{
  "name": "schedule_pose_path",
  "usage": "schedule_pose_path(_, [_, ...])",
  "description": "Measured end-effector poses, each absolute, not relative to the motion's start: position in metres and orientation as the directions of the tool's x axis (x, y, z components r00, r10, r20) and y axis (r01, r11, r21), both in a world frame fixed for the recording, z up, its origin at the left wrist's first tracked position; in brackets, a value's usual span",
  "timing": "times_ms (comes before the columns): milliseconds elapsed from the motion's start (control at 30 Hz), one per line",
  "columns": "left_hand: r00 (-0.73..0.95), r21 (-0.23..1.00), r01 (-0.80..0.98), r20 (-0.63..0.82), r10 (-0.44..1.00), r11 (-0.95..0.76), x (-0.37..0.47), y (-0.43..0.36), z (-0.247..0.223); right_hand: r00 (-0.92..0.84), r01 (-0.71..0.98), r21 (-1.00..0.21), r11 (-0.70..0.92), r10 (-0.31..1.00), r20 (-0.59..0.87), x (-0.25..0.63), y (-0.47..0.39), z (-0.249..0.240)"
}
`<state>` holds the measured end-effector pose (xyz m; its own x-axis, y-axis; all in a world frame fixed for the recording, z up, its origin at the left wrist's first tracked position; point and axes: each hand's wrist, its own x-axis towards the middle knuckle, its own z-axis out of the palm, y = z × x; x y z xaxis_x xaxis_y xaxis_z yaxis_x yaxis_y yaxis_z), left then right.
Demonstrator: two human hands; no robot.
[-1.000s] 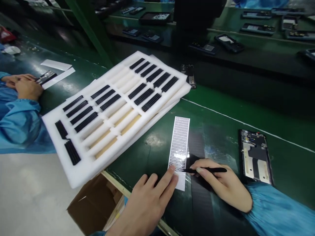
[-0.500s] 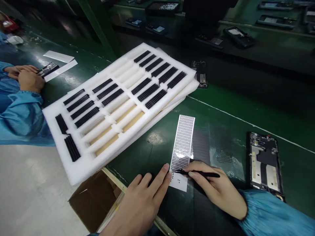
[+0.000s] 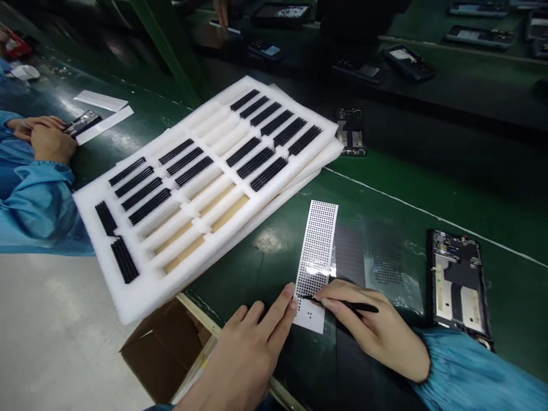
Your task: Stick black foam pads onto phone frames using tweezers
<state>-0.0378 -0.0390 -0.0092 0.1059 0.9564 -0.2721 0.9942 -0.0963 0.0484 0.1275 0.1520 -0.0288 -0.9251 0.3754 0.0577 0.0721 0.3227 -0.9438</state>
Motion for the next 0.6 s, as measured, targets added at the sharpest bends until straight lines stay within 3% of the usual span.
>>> schedule_pose_path(267, [0.092, 0.076, 0.994, -0.275, 0.957, -0.074, -0.0447, -0.0415, -0.0135, -0.934, 0.064, -0.970, 0.233, 0.357, 0.024, 0.1193, 0.1596, -0.0259])
schedule_pose_path(600, [0.100, 0.108, 0.991, -0.208, 0.973, -0.079, -0.0454, -0.0445, -0.0171, -0.929, -0.007, -0.941, 0.338, 0.347, 0.131, 0.1229, 0.1559, -0.0268])
